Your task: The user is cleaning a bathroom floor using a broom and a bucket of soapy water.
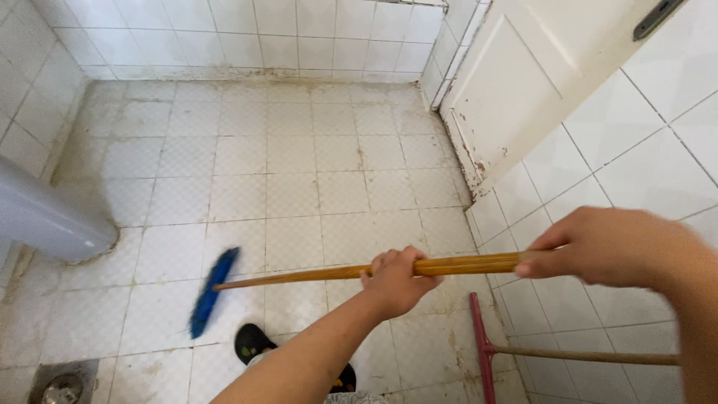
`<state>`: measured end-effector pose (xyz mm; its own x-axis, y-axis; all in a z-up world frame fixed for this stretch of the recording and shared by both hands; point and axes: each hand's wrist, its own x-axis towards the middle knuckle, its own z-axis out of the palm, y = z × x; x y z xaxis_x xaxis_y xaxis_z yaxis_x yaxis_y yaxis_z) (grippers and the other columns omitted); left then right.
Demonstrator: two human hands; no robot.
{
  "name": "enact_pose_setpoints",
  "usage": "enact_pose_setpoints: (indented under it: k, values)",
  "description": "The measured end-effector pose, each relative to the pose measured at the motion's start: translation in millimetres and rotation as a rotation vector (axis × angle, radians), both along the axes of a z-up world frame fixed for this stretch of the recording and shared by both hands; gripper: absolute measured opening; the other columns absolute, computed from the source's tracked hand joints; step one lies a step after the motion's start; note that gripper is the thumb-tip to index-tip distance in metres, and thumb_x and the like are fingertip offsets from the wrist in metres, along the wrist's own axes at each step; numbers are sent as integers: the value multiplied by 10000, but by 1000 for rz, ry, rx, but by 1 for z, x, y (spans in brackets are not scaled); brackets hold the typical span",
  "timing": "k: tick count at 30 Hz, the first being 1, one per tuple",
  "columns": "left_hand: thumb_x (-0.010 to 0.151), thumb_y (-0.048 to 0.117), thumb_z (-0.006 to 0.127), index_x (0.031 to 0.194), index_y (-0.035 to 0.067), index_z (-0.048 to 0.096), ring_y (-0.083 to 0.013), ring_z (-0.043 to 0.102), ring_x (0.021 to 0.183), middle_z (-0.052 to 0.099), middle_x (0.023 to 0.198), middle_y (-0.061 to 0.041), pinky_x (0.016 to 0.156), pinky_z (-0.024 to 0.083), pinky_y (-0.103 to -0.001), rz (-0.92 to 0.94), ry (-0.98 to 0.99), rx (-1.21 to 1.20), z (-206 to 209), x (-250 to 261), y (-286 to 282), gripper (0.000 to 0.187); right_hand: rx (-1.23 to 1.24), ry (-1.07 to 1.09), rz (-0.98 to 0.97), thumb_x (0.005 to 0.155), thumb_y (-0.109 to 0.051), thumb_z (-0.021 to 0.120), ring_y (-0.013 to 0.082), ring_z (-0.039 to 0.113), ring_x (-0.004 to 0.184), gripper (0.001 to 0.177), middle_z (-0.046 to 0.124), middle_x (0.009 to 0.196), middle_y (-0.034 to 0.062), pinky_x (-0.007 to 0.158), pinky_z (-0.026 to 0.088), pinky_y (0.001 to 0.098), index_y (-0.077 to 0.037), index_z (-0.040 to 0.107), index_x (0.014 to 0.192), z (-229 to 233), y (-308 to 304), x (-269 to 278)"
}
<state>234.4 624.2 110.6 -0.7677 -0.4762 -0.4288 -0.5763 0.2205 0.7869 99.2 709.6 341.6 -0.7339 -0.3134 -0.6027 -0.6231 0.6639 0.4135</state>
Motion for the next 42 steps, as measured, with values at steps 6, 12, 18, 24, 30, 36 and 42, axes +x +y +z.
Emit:
enact_pose_setpoints:
  k: [6,12,18,24,30,36,42]
  values:
    - [909,580,616,1152,173,621,-291,507,1259,619,1230,-68,1067,364,-582,-12,61,-131,1,17,-14,474,-53,61,6,803,-656,778,132,628,642,477,710,679,13,643,476,302,-276,903,1062,5,-17,12]
    - [920,549,631,1076,171,633,-289,543,1232,624,1209,-65,1053,417,-533,18,-25,-164,-37,70,-59,409,-147,-152,53,764,-623,768,190,629,699,465,696,711,48,701,506,365,-248,891,1011,-33,-59,57]
    - [907,487,682,1073,163,632,-324,523,1304,620,1246,-101,1082,468,-514,166,-36,-221,-113,175,-104,367,-188,-269,75,783,-575,759,206,739,812,381,785,821,34,768,558,380,-305,844,1037,-87,-106,158]
    - [919,465,689,1205,226,574,-317,189,1568,444,1545,-23,1188,306,-590,176,-242,-171,-126,289,-155,390,-156,-313,86,844,-605,686,204,739,871,349,771,878,7,806,573,386,-349,811,1046,-121,-148,276]
    - [938,425,669,1207,247,570,-276,161,1584,430,1552,50,1236,229,-613,46,-425,-147,-130,368,-181,337,-183,-358,73,882,-576,684,225,729,868,341,763,870,10,786,577,415,-281,810,999,-152,-155,353]
    - [937,418,665,1196,253,572,-263,151,1588,450,1528,57,1250,219,-596,-21,-385,-123,-128,386,-168,321,-118,-360,-60,898,-589,656,204,720,882,358,734,844,-14,787,565,413,-267,801,957,-143,-142,380]
    - [962,467,649,1274,324,584,-306,92,1609,407,1572,36,1258,162,-655,-154,-495,-66,-133,384,-148,349,-165,-374,-103,869,-616,653,199,697,941,349,732,897,-32,817,560,419,-332,800,1010,-154,-94,389]
